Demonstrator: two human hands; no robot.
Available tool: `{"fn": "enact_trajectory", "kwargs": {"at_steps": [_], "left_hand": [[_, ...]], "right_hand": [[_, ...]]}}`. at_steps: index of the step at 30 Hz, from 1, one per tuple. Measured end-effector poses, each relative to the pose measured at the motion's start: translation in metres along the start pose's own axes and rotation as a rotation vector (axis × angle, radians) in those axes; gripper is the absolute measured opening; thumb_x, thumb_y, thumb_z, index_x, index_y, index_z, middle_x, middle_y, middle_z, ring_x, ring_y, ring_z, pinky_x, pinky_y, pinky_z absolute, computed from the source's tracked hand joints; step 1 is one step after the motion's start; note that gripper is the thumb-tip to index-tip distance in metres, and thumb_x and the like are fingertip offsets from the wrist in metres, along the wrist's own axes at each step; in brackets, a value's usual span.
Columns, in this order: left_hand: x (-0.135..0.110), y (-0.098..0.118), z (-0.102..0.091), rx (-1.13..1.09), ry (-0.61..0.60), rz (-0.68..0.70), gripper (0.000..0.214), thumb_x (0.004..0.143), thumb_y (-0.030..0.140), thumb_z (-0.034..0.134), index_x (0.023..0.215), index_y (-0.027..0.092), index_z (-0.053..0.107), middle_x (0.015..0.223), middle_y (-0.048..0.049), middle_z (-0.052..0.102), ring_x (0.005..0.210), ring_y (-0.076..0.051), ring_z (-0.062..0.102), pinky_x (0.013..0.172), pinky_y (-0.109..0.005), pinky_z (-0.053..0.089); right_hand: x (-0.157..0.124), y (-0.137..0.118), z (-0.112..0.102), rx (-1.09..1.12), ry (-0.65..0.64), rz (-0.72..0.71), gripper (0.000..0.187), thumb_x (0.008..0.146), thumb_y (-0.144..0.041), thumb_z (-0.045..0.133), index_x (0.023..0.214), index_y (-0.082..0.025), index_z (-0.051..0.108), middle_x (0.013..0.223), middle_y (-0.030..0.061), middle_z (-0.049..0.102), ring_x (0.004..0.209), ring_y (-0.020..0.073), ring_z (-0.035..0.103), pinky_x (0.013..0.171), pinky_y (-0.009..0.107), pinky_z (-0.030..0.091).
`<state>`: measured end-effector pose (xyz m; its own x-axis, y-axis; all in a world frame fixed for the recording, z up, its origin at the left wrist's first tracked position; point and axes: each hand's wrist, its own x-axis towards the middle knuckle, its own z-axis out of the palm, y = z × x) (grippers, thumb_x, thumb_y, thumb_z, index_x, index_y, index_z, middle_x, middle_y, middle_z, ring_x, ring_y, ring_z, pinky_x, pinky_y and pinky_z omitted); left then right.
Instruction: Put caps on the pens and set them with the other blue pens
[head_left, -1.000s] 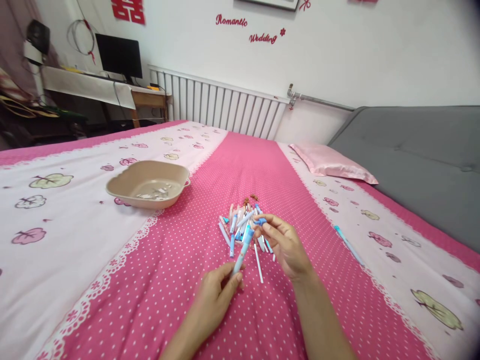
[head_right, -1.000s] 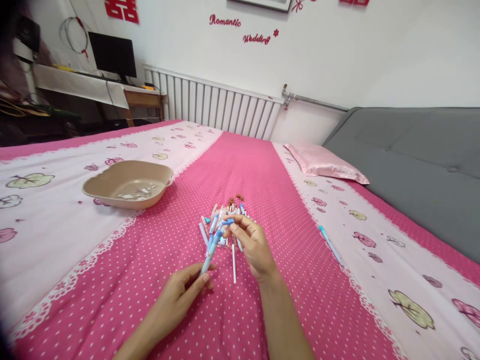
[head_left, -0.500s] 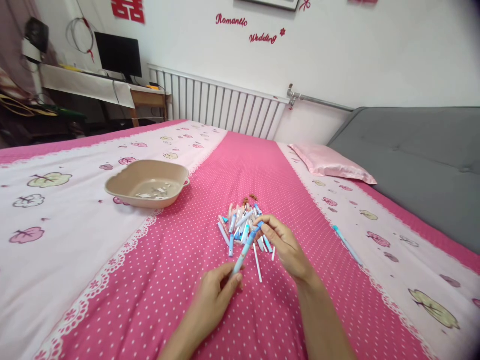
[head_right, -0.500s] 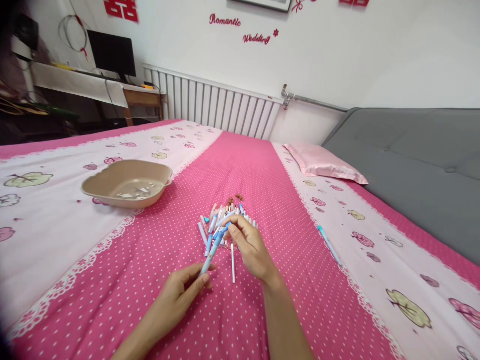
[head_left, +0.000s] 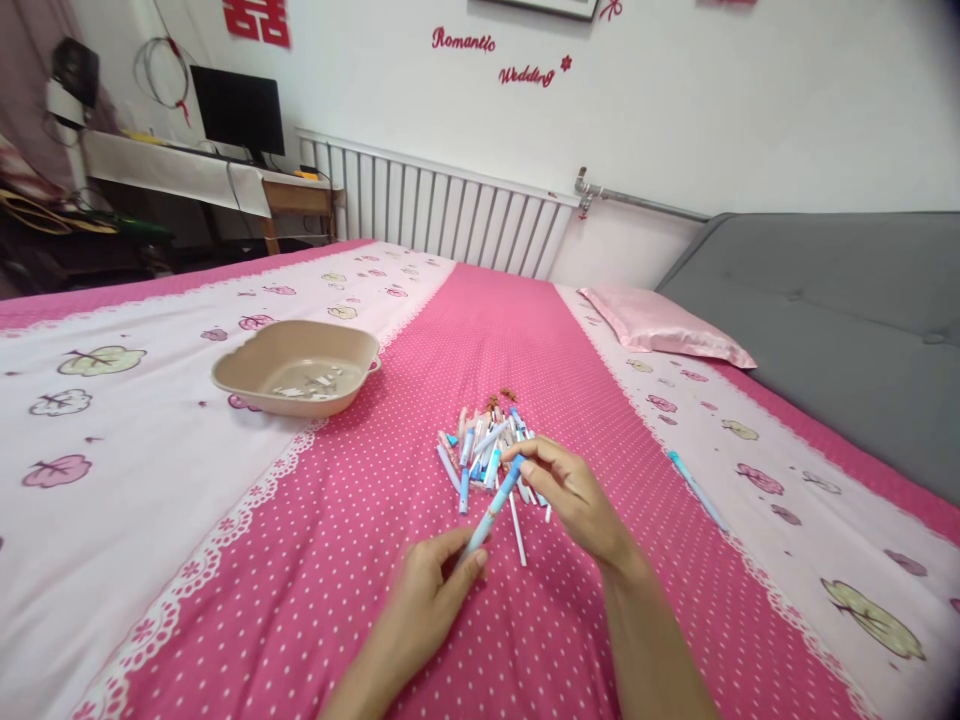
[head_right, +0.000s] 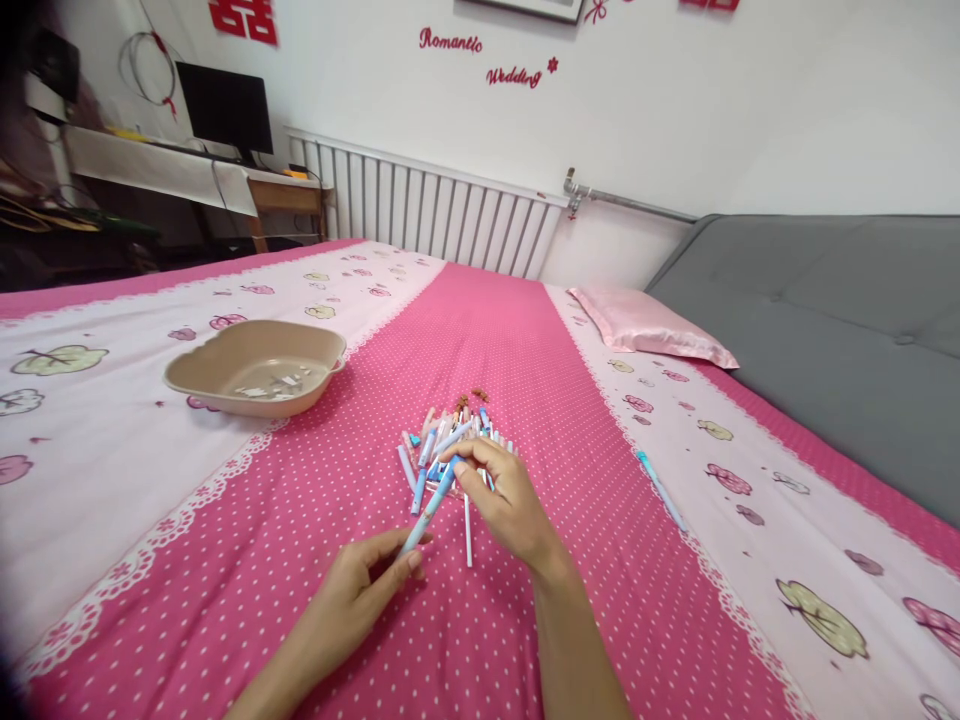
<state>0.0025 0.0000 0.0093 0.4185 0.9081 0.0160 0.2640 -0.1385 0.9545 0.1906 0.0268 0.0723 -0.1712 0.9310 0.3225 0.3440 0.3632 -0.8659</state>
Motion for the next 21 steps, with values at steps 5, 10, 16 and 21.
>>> {"fn": "enact_trajectory", "kwargs": {"at_steps": [5,10,16,21], "left_hand": [[0.000,-0.001,-0.001,0.005,0.012,0.015,0.039,0.088,0.047,0.043,0.078,0.014,0.061,0.067,0.0002,0.053,0.065,-0.014,0.047,0.060,-0.024,0.036],[0.000,-0.003,0.000,0.005,0.013,0.017,0.040,0.088,0.048,0.043,0.077,0.014,0.062,0.067,-0.0007,0.056,0.065,-0.015,0.050,0.060,-0.024,0.038],[0.001,-0.002,-0.003,-0.136,0.120,0.009,0.038,0.085,0.049,0.050,0.089,0.016,0.069,0.089,-0.0064,0.070,0.085,-0.022,0.062,0.082,-0.032,0.046],[0.001,-0.001,-0.013,-0.191,0.348,0.025,0.038,0.084,0.048,0.053,0.100,0.019,0.070,0.103,-0.0084,0.069,0.101,-0.025,0.059,0.096,-0.039,0.042]], "right_hand": [[0.002,0.001,0.003,0.031,-0.023,0.025,0.025,0.090,-0.035,0.050,0.106,-0.023,0.066,0.085,0.0026,0.061,0.082,0.0166,0.056,0.074,0.029,0.043],[0.002,0.003,0.007,0.089,-0.024,0.038,0.027,0.090,-0.039,0.051,0.106,-0.022,0.064,0.090,0.0031,0.061,0.082,0.0157,0.056,0.077,0.030,0.044],[0.002,0.003,0.015,0.206,-0.007,0.072,0.040,0.083,-0.038,0.061,0.119,-0.023,0.052,0.089,0.0010,0.054,0.079,0.0141,0.054,0.076,0.030,0.046],[-0.002,0.000,0.036,0.153,-0.097,0.190,0.029,0.073,-0.030,0.071,0.092,-0.021,0.052,0.088,0.0009,0.058,0.077,0.0140,0.057,0.074,0.031,0.047]]}}
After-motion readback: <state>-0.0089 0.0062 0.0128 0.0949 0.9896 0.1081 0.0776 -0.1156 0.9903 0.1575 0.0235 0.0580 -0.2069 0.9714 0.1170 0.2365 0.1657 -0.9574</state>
